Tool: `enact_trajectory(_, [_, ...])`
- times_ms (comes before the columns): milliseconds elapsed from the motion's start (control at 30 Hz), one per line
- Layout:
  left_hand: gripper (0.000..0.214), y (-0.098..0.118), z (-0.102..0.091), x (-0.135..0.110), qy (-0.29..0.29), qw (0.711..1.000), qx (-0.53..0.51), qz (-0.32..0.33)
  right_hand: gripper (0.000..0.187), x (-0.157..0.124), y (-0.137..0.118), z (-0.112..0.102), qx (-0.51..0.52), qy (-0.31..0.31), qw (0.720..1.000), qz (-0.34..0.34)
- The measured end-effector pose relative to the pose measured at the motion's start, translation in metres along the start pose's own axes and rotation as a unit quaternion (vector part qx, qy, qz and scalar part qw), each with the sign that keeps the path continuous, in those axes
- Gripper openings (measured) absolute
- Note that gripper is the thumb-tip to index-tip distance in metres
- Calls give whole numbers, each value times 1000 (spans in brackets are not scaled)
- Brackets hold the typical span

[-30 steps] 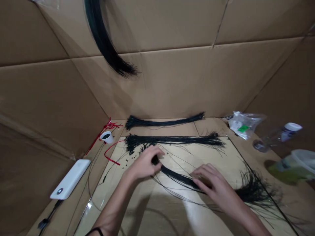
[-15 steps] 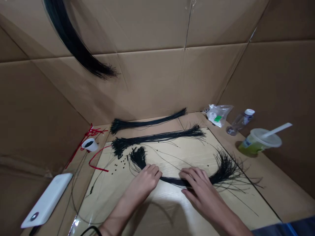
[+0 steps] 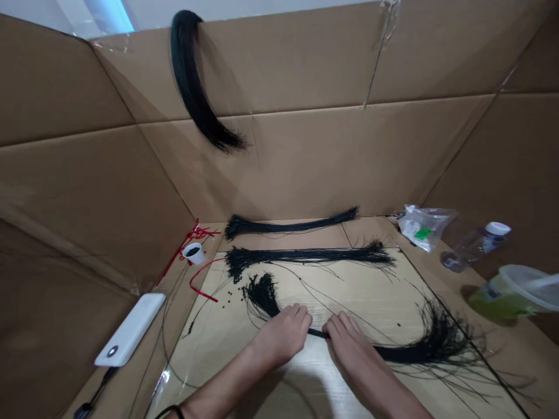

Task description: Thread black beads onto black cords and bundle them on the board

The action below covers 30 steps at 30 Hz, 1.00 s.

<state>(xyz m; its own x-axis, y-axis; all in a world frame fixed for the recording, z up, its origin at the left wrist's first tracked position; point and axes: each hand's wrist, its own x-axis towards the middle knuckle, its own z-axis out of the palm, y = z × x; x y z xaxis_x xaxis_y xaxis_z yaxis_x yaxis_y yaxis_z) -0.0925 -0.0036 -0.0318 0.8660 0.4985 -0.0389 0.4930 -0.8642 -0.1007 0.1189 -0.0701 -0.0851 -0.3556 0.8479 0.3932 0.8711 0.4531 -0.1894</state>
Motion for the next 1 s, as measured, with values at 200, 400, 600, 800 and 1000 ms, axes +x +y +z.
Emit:
enact_trajectory(200, [8,1,-4,1,4,1000,-2,1,28,-2,1,-8,5,-9,1000,-3])
enact_trajectory(400, [14,6,4,8,-4,1000,10,-8,21,-1,-5,-31,62,-57,996,42])
enact_trajectory(600, [18,12,3,15,-14,999,9,-41,15,-3,-1,-30,91,-50,994,28])
enact_trajectory(800, [15,8,-12,14,-21,1000,-6,-17,13,-2,6,-19,49,-15,999,-1])
enact_trajectory(1000, [17,6,-33,9,-47,996,-78,-19,35,1,10,-16,44,-26,999,15])
